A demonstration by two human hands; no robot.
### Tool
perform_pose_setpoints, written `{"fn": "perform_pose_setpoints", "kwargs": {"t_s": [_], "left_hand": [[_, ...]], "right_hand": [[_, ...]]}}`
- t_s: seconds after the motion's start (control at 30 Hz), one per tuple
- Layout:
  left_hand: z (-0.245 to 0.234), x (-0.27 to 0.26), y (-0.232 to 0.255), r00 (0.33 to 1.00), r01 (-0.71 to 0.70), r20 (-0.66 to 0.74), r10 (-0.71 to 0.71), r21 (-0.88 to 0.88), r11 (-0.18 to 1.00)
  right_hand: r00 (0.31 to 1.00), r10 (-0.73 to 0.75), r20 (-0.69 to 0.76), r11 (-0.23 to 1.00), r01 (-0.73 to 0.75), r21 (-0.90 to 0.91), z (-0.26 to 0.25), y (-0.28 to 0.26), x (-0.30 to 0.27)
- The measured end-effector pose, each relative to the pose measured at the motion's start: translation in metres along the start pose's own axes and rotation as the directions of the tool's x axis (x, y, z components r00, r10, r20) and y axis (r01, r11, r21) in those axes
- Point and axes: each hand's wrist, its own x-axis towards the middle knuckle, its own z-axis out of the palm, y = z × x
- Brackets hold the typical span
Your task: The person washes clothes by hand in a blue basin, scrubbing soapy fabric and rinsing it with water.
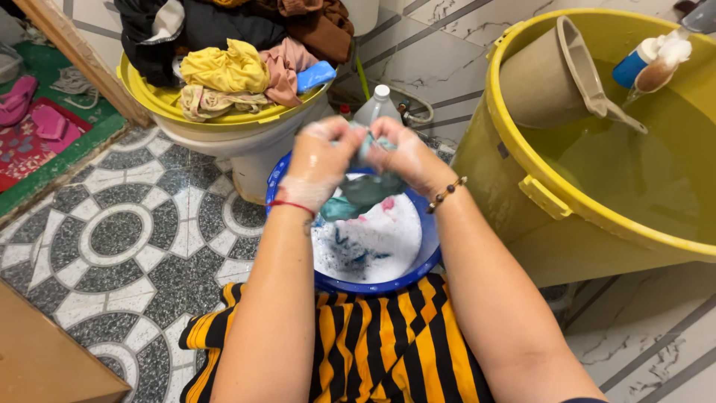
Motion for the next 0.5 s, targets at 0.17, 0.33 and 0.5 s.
{"fn": "perform_pose_setpoints", "kwargs": {"t_s": [0.17,0.33,0.5], "left_hand": [[-0.026,0.009,-0.023,0.966,-0.069,-0.205,-0.156,-0.789,0.611],[0.012,0.02,-0.036,0.911,0.043,-0.014,-0.412,-0.991,0.13],[0.059,0.015,-0.034,0.861,0.135,-0.141,-0.489,-0.863,0.486]], "right_hand": [[0.999,0.053,0.011,0.989,-0.05,-0.14,-0.011,-0.023,-0.007],[0.947,0.082,-0.312,0.887,0.073,0.455,0.047,-0.032,-0.004],[0.598,-0.742,-0.301,0.584,0.357,-0.729,0.092,-0.007,-0.008]]}}
